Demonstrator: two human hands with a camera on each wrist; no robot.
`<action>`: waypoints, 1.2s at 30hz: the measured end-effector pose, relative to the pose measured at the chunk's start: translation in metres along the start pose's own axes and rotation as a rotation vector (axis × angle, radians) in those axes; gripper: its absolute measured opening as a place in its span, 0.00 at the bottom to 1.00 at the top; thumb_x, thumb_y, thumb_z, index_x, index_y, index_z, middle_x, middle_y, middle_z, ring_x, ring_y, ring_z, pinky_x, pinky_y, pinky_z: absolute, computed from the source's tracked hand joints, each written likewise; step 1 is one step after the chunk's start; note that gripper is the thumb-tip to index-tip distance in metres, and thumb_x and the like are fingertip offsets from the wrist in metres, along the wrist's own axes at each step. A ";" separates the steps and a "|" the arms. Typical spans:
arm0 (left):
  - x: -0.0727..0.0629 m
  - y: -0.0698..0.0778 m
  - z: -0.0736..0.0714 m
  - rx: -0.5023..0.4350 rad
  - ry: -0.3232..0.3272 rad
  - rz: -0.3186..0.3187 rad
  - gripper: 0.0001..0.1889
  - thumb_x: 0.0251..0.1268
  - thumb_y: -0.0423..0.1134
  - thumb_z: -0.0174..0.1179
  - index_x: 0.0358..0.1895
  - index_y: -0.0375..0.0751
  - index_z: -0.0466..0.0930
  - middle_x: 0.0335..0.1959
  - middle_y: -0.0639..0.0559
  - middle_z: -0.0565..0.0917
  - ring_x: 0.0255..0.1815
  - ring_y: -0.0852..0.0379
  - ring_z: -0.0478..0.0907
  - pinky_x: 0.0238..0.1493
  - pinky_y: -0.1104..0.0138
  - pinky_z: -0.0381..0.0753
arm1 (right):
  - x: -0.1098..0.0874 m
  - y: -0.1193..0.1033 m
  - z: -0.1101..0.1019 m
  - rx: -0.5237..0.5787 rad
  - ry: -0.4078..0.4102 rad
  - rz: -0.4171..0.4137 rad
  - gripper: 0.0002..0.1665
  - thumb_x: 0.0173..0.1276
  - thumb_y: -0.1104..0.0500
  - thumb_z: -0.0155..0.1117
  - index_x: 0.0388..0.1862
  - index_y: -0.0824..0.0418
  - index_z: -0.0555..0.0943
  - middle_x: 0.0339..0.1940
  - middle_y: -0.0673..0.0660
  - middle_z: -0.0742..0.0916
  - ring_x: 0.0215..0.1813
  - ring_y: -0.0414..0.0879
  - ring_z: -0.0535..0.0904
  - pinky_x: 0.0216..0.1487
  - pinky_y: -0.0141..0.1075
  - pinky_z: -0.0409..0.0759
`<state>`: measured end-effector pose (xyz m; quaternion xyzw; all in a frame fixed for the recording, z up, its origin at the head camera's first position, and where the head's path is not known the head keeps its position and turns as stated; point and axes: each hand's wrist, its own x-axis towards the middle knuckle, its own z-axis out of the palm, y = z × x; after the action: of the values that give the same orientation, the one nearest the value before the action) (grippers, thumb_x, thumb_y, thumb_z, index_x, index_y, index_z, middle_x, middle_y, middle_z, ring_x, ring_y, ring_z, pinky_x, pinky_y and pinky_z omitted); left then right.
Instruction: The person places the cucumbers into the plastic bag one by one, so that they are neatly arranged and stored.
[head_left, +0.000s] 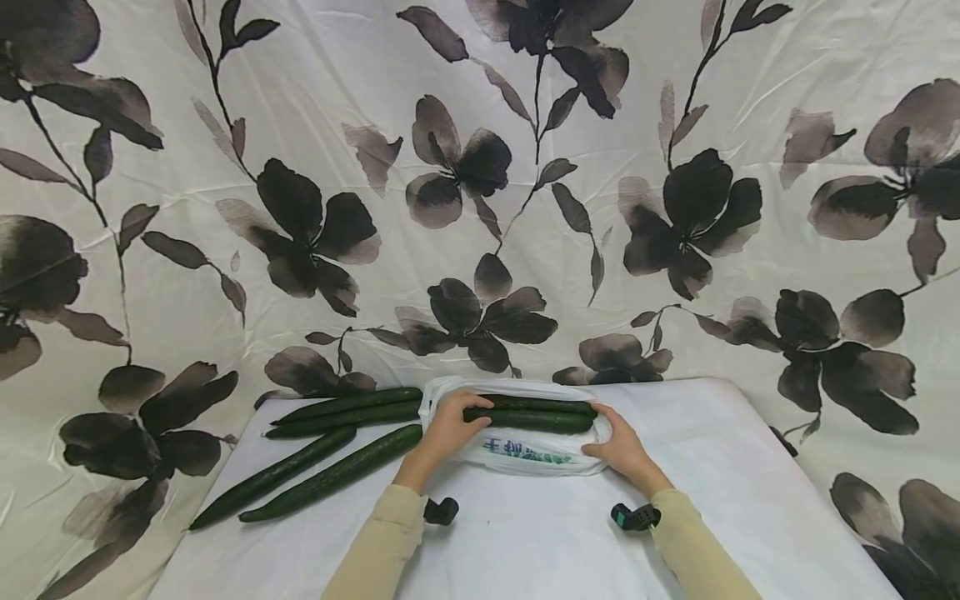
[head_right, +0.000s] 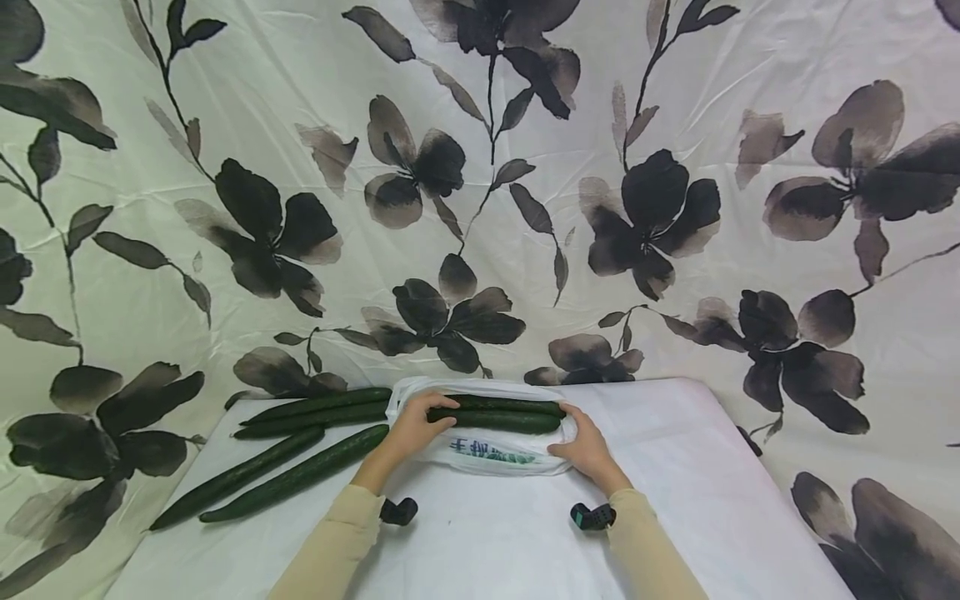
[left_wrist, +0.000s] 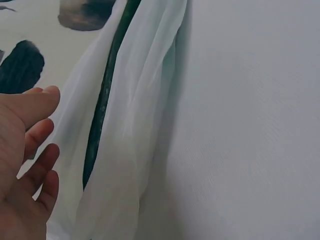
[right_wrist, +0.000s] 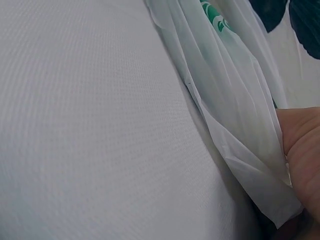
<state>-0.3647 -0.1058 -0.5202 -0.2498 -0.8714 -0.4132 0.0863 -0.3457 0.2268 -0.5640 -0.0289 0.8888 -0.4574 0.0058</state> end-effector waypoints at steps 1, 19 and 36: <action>-0.003 0.000 -0.002 0.002 0.005 -0.006 0.13 0.60 0.33 0.68 0.49 0.40 0.85 0.49 0.49 0.81 0.55 0.46 0.76 0.57 0.53 0.74 | 0.000 0.000 0.000 0.002 -0.001 -0.003 0.52 0.52 0.62 0.77 0.75 0.59 0.61 0.74 0.68 0.63 0.73 0.66 0.54 0.70 0.59 0.53; -0.056 -0.006 -0.054 -0.052 0.109 -0.092 0.11 0.62 0.32 0.67 0.48 0.42 0.86 0.45 0.50 0.81 0.45 0.46 0.75 0.44 0.54 0.75 | -0.001 0.001 0.000 -0.009 -0.001 -0.024 0.52 0.53 0.60 0.77 0.74 0.60 0.61 0.73 0.69 0.63 0.73 0.67 0.54 0.70 0.60 0.53; -0.100 -0.041 -0.094 0.070 0.168 -0.202 0.16 0.62 0.32 0.67 0.54 0.40 0.83 0.52 0.47 0.79 0.53 0.41 0.74 0.51 0.46 0.73 | 0.000 0.003 0.000 -0.008 -0.003 -0.032 0.52 0.54 0.60 0.76 0.75 0.61 0.60 0.73 0.69 0.63 0.73 0.68 0.54 0.69 0.61 0.53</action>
<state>-0.3047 -0.2362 -0.5234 -0.1221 -0.8958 -0.4085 0.1257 -0.3456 0.2282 -0.5663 -0.0438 0.8899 -0.4540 -0.0004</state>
